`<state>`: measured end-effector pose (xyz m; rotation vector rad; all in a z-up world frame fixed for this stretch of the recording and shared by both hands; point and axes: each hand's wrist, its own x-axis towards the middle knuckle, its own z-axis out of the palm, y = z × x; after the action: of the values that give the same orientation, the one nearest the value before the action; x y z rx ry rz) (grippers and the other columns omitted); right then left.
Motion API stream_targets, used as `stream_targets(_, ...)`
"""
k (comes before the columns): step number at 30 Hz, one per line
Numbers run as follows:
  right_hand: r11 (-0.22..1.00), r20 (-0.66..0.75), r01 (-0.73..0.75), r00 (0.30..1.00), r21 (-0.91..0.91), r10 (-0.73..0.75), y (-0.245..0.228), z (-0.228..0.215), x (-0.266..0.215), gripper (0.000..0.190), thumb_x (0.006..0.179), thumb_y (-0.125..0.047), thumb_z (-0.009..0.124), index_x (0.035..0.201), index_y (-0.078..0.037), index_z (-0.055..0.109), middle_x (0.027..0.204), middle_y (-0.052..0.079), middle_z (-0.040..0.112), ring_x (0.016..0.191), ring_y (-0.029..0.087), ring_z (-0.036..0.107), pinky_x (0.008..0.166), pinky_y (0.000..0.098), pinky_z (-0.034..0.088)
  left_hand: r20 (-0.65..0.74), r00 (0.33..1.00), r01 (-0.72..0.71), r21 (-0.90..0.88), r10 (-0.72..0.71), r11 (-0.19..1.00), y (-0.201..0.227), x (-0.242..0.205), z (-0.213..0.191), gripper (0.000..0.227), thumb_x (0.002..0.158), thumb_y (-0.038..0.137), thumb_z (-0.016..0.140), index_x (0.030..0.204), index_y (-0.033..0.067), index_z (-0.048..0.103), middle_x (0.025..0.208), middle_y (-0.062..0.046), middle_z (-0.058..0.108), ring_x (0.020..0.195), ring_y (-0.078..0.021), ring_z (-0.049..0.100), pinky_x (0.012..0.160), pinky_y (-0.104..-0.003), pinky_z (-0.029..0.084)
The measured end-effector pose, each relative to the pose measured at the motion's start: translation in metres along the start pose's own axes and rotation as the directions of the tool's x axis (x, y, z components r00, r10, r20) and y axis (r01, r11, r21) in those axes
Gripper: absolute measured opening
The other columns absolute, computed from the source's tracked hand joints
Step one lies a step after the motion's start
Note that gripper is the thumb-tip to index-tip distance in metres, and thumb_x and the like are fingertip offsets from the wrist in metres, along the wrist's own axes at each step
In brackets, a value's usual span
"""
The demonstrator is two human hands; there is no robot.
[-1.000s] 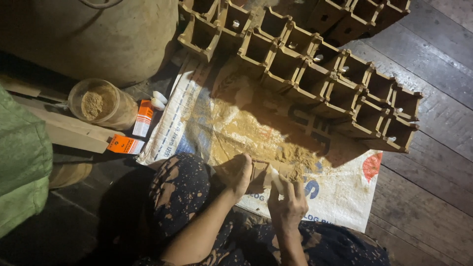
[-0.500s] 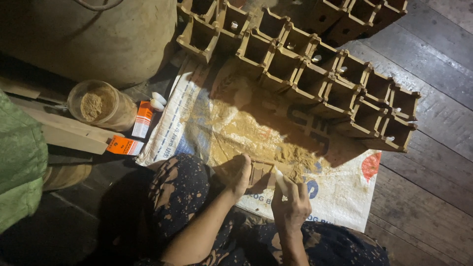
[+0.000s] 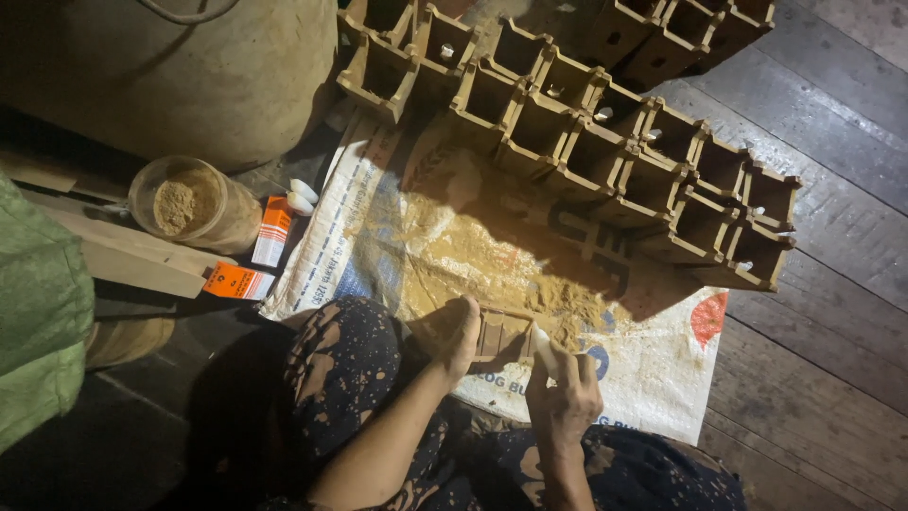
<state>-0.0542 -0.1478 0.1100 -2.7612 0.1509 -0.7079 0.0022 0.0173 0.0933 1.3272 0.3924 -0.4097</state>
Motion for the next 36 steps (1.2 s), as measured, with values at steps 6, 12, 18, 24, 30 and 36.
stream_targets(6,0.999,0.005,-0.043,0.999,0.013,0.043,0.0,-0.003,0.003,0.016,0.095,-0.031,0.072,0.098,-0.016,0.073,0.082,0.002,0.063,0.054,0.01,0.05,0.041,0.0264,0.039,-0.106,0.987,-0.12,0.05,0.124,0.992,0.003,-0.002,0.002,0.06,0.091,0.076,0.029,0.069,0.0203,0.031,0.068,0.003,0.031,0.066,-0.0146,0.033,0.069,-0.033,0.036)
stream_targets(12,0.999,-0.002,-0.039,0.999,-0.021,0.039,0.001,-0.006,0.005,0.015,0.094,-0.03,0.073,0.098,-0.015,0.073,0.083,0.002,0.061,0.056,0.012,0.053,0.043,0.0282,0.042,-0.092,0.985,-0.148,0.016,0.149,0.989,-0.003,0.001,0.002,0.058,0.094,0.073,0.031,0.07,0.0202,0.028,0.069,0.003,0.027,0.066,-0.0135,0.028,0.065,-0.035,0.031)
stream_targets(18,0.997,-0.016,-0.018,1.0,-0.073,0.017,0.007,-0.005,0.005,0.012,0.094,-0.029,0.073,0.097,-0.017,0.072,0.086,0.002,0.061,0.054,0.014,0.052,0.04,0.0303,0.042,-0.055,0.993,-0.105,-0.034,0.103,0.994,-0.002,0.0,0.002,0.058,0.093,0.074,0.03,0.07,0.0209,0.026,0.068,0.004,0.026,0.065,-0.0136,0.028,0.071,-0.033,0.035)
stream_targets(24,0.996,-0.021,-0.043,0.999,-0.08,0.042,0.007,-0.009,0.006,0.006,0.092,-0.022,0.073,0.095,-0.017,0.073,0.085,0.001,0.06,0.054,0.018,0.053,0.042,0.0338,0.041,0.005,1.0,0.009,-0.044,-0.009,0.999,-0.01,0.004,0.0,0.057,0.09,0.077,0.026,0.079,0.0219,0.022,0.081,0.002,0.026,0.077,-0.0146,0.031,0.088,-0.036,0.032)
stream_targets(30,0.994,-0.038,-0.081,0.996,-0.076,0.079,0.023,0.0,0.002,0.013,0.097,-0.028,0.073,0.098,-0.016,0.072,0.082,0.003,0.063,0.054,0.012,0.054,0.041,0.0289,0.043,0.059,0.997,0.045,-0.032,-0.043,0.998,-0.012,0.004,0.0,0.057,0.089,0.079,0.018,0.085,0.0221,0.019,0.089,0.001,0.023,0.084,-0.0156,0.031,0.095,-0.036,0.032)
stream_targets(36,0.941,0.041,-0.269,0.958,-0.204,0.282,0.086,0.028,-0.015,0.022,0.094,-0.04,0.075,0.107,-0.023,0.074,0.091,0.001,0.072,0.068,0.015,0.056,0.053,0.0276,0.039,-0.101,0.956,-0.272,0.036,0.275,0.961,0.005,0.0,0.0,0.059,0.096,0.067,0.036,0.059,0.0209,0.035,0.056,0.005,0.031,0.055,-0.0135,0.036,0.063,-0.032,0.038)
